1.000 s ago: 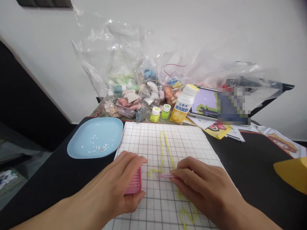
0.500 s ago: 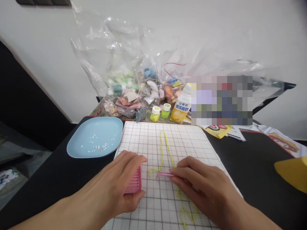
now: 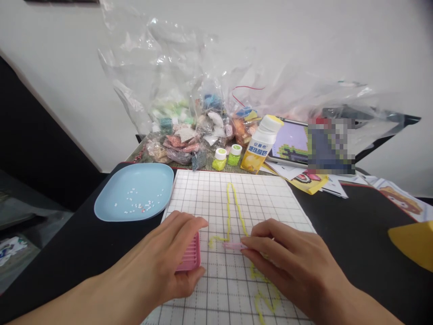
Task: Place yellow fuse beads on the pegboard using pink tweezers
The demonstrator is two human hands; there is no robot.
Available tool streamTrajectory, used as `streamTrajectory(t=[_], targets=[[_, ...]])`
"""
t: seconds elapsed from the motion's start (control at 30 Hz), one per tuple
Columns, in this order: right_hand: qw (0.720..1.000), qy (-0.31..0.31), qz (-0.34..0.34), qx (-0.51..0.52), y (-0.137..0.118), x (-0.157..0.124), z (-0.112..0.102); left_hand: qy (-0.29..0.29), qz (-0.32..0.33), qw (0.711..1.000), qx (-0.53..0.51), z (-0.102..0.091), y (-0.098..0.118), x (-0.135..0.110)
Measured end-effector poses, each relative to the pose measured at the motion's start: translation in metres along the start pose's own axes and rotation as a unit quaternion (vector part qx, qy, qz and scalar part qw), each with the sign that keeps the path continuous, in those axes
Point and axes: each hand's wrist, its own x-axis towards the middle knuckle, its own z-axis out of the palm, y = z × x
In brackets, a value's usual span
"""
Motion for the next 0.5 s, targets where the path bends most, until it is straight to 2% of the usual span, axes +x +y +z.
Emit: streamTrajectory(t=[0.2, 0.3, 0.5], targets=[[1.0, -0.016, -0.014, -0.005, 0.0036, 0.0002, -0.0001, -0.015, 0.0, 1.0, 0.002, -0.0013, 0.0001, -0.0005], [1.0, -0.015, -0.018, -0.015, 0.0028, -0.0002, -0.0022, 0.003, 0.009, 1.0, -0.007, -0.0001, -0.0011, 0.0], [0.996, -0.047, -0.068, -0.043, 0.001, -0.0026, -0.0056, 0.016, 0.021, 1.0, -0.001, 0.0012, -0.0025, 0.0019]])
